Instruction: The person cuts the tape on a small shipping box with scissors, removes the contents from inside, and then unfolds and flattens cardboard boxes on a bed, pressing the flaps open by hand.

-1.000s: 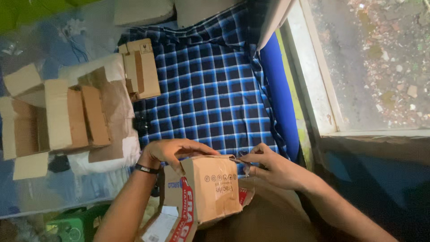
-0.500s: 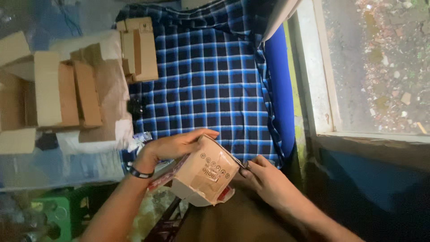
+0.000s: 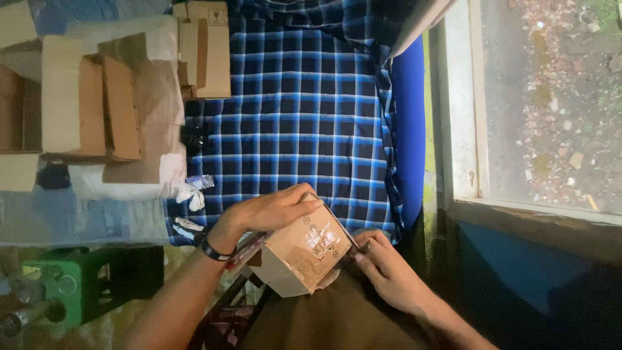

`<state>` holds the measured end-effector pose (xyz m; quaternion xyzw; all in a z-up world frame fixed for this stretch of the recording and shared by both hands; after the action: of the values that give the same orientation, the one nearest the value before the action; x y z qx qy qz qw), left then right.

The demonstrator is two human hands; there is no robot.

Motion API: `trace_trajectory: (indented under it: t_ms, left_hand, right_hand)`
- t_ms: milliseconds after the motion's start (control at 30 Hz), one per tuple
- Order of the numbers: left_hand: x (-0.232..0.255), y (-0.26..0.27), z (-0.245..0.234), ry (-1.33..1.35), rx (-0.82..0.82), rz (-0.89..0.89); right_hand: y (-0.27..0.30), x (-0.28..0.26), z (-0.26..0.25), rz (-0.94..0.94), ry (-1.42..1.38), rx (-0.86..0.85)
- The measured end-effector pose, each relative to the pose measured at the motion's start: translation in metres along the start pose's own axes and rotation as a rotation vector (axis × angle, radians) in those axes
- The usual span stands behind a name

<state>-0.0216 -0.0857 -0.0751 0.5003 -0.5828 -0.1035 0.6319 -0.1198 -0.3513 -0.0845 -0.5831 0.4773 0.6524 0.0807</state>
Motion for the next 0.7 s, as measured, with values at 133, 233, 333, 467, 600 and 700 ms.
trace_trajectory:
  t_ms: [133, 233, 333, 467, 600, 700]
  left_hand:
    - [-0.001, 0.000, -0.001, 0.014, -0.006, -0.025]
    - [-0.003, 0.001, -0.004, 0.001, -0.001, -0.051]
    - [-0.005, 0.001, -0.004, 0.014, 0.009, -0.047]
    - [-0.009, -0.001, -0.003, 0.011, 0.023, -0.010]
    - [-0.011, -0.001, -0.002, 0.039, 0.021, 0.045]
    - [-0.011, -0.001, -0.002, 0.014, 0.033, -0.012]
  right_hand:
    - [0.007, -0.002, -0.008, 0.421, -0.120, -0.043]
    - [0.009, 0.005, -0.023, 0.483, -0.529, -0.020]
    - [0.008, 0.020, -0.026, 0.371, -0.944, -0.156]
    - [0.013, 0.047, -0.030, 0.162, -0.857, -0.350]
    - [0.011, 0.069, -0.029, 0.142, -0.876, -0.402]
    - [0.006, 0.075, -0.026, 0.135, -0.770, -0.358]
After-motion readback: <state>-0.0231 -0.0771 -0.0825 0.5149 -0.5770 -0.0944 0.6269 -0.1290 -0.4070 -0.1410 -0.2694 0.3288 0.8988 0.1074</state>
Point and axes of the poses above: each hand's wrist, its own y-axis away from the middle knuckle, its own z-axis out of the palm, x = y × z, the point moved 1 cm from there along -y, towards the middle knuckle, and after that the axes turned 3 degrees about -x, right-handed, at the moved point
